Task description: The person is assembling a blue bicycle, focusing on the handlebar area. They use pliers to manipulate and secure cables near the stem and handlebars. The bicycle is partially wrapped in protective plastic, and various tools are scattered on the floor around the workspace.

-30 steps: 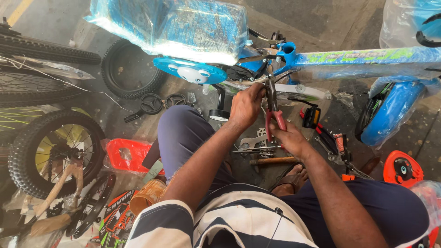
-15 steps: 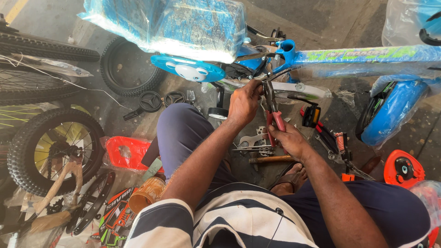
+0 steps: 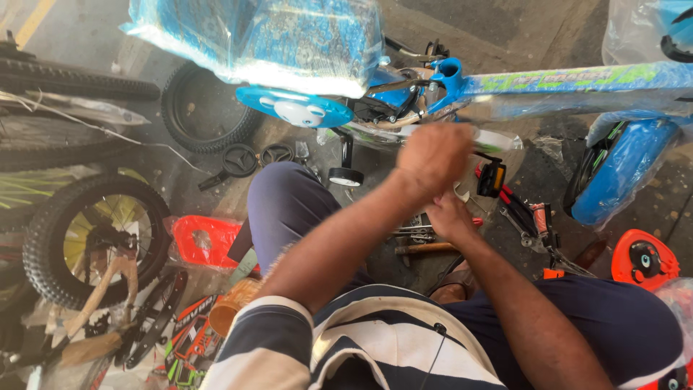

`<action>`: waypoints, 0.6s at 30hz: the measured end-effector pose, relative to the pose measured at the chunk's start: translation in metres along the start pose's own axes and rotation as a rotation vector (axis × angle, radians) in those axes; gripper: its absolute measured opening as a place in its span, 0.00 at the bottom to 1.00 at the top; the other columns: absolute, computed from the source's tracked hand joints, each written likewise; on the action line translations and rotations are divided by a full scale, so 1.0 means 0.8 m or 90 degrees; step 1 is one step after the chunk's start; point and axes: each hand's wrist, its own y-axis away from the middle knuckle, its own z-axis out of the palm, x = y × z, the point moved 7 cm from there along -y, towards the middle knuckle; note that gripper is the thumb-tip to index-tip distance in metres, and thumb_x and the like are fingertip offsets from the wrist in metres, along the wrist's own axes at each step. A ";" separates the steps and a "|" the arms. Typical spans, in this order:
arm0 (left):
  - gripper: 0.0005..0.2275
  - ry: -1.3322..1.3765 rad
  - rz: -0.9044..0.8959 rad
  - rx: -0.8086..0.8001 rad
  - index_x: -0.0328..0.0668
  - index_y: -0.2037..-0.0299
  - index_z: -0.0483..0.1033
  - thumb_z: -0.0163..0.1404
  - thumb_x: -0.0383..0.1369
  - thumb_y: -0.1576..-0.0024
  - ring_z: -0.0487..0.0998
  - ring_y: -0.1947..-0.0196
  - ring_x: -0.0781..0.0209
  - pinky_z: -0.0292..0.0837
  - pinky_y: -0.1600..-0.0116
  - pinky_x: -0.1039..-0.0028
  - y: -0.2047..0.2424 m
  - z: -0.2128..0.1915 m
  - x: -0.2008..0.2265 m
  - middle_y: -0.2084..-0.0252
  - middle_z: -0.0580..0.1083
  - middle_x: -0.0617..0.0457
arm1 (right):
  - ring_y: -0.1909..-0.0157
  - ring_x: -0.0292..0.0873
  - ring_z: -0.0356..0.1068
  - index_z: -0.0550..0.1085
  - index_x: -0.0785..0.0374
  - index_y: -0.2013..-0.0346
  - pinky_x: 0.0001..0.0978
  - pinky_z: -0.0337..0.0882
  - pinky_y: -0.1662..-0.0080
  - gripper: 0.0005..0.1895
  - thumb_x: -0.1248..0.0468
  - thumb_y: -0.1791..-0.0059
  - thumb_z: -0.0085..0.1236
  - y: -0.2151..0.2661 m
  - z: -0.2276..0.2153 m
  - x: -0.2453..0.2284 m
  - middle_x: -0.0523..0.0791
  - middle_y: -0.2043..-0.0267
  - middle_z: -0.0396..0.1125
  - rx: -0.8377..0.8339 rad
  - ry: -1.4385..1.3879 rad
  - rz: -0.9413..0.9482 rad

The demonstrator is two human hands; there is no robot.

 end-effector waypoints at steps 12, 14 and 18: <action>0.15 0.650 -0.163 0.130 0.43 0.44 0.78 0.48 0.41 0.36 0.81 0.53 0.54 0.76 0.49 0.67 0.051 0.004 -0.147 0.54 0.81 0.46 | 0.59 0.36 0.74 0.73 0.62 0.48 0.30 0.73 0.55 0.21 0.53 0.49 0.54 0.027 -0.016 0.005 0.43 0.60 0.74 -0.303 -0.515 -0.039; 0.16 0.819 -0.101 0.029 0.40 0.42 0.76 0.48 0.39 0.34 0.78 0.50 0.54 0.74 0.46 0.67 0.031 0.032 -0.138 0.50 0.79 0.45 | 0.60 0.37 0.72 0.74 0.68 0.45 0.30 0.69 0.59 0.25 0.51 0.47 0.55 0.032 -0.021 0.003 0.45 0.58 0.74 -0.335 -0.478 -0.037; 0.16 1.108 -0.028 -0.085 0.32 0.39 0.73 0.44 0.34 0.31 0.77 0.44 0.51 0.71 0.38 0.63 0.002 0.039 -0.121 0.44 0.77 0.41 | 0.65 0.49 0.58 0.65 0.53 0.23 0.39 0.59 0.66 0.38 0.49 0.48 0.59 0.055 -0.049 0.028 0.52 0.54 0.73 -0.254 -0.249 0.106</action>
